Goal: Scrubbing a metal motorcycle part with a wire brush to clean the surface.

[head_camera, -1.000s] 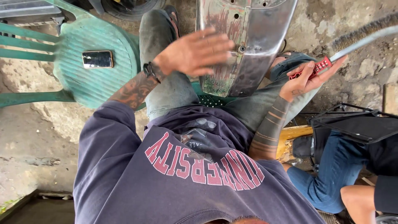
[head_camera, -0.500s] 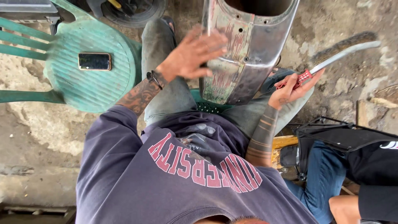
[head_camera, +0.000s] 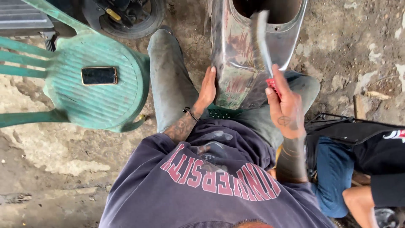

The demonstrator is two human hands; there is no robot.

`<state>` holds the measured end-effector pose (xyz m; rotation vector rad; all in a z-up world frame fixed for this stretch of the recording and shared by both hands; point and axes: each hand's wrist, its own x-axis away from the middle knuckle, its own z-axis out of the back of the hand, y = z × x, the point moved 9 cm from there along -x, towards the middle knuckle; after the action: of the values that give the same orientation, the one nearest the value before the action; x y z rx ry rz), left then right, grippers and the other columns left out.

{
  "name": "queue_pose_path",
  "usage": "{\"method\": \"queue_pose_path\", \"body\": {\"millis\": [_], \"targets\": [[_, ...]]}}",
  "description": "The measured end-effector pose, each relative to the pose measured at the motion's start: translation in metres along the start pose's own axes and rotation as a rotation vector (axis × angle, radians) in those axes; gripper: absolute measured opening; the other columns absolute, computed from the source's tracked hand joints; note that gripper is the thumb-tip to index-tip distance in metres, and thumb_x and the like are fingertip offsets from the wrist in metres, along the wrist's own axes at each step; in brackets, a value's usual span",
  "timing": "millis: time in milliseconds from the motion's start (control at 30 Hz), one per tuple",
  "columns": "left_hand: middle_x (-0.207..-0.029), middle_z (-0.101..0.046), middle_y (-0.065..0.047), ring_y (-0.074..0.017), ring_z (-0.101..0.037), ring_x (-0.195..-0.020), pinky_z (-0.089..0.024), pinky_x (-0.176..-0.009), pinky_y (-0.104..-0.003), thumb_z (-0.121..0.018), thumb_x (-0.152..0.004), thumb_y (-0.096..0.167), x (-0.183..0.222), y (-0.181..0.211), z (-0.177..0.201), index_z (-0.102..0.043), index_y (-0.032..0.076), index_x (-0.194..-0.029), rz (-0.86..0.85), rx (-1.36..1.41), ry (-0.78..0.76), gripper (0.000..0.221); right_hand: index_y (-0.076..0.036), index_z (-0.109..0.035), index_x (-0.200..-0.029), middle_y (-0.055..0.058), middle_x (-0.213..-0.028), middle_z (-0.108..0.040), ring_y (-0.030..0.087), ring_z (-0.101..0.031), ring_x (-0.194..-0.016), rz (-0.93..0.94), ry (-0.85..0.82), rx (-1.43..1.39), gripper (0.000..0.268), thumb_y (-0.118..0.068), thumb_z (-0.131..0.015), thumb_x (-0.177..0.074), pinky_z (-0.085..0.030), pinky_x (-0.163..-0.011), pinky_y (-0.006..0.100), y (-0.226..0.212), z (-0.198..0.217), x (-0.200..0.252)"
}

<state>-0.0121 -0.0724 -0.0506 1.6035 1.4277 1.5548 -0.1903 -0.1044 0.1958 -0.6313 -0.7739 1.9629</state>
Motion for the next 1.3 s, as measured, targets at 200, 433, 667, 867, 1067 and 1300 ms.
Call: {"method": "queue_pose_path", "body": {"millis": [200, 433, 667, 867, 1067, 1300], "targets": [[-0.171, -0.009, -0.032, -0.0502, -0.006, -0.159, -0.006, -0.133, -0.063, -0.038, -0.113, 0.058, -0.017, 0.01, -0.002, -0.015, -0.005, -0.165, -0.059, 0.191, -0.121, 0.085, -0.033, -0.043, -0.159, 0.011, -0.103, -0.073, 0.046, -0.07, -0.09, -0.245, -0.272, 0.485, 0.056, -0.02, -0.05, -0.106, -0.055, -0.083, 0.062, -0.012, -0.048, 0.005], [-0.172, -0.022, -0.016, -0.029, -0.019, -0.161, -0.016, -0.131, -0.045, -0.043, -0.094, 0.061, -0.029, -0.004, 0.003, -0.027, 0.001, -0.162, 0.069, 0.277, -0.036, 0.093, -0.014, -0.024, -0.168, 0.0, -0.065, -0.056, 0.015, -0.049, -0.048, 0.127, 0.045, 0.46, 0.055, -0.006, -0.049, -0.12, -0.042, -0.048, 0.034, 0.009, -0.109, -0.08], [-0.173, -0.024, -0.013, -0.0267, -0.02, -0.161, -0.015, -0.131, -0.043, -0.044, -0.091, 0.065, -0.045, -0.023, -0.002, -0.028, 0.005, -0.163, 0.119, 0.327, -0.036, 0.095, 0.004, -0.032, -0.165, -0.003, -0.067, -0.043, 0.01, -0.037, -0.048, 0.182, -0.119, 0.513, 0.051, -0.008, -0.051, -0.119, -0.031, -0.043, 0.028, -0.03, -0.082, -0.003], [-0.17, -0.033, -0.01, -0.0236, -0.026, -0.16, -0.017, -0.132, -0.039, -0.046, -0.099, 0.05, -0.055, -0.039, -0.003, -0.04, 0.007, -0.159, 0.097, 0.399, -0.018, 0.074, 0.002, -0.034, -0.164, -0.001, -0.048, -0.041, 0.016, -0.039, -0.033, 0.109, -0.19, 0.685, 0.054, -0.008, -0.051, -0.115, -0.037, -0.031, 0.035, -0.029, -0.092, -0.019], [-0.171, -0.032, -0.012, -0.0257, -0.027, -0.159, -0.018, -0.131, -0.041, -0.045, -0.094, 0.058, -0.046, -0.028, 0.001, -0.037, 0.007, -0.16, 0.148, 0.325, -0.007, 0.084, -0.006, -0.015, -0.169, -0.009, -0.064, -0.044, 0.004, -0.04, -0.046, -0.183, -0.053, 0.409, 0.052, -0.011, -0.036, -0.121, -0.032, -0.037, 0.019, 0.009, -0.107, -0.105], [-0.161, -0.05, -0.015, -0.0279, -0.043, -0.153, -0.028, -0.128, -0.038, -0.053, -0.095, 0.05, -0.055, -0.046, -0.004, -0.056, 0.004, -0.149, 0.097, 0.386, 0.057, 0.071, -0.01, -0.023, -0.165, 0.02, -0.147, -0.059, 0.053, -0.064, -0.07, -0.122, -0.252, 0.612, 0.059, -0.016, -0.049, -0.112, -0.05, -0.064, 0.063, -0.019, -0.089, -0.017]]}}
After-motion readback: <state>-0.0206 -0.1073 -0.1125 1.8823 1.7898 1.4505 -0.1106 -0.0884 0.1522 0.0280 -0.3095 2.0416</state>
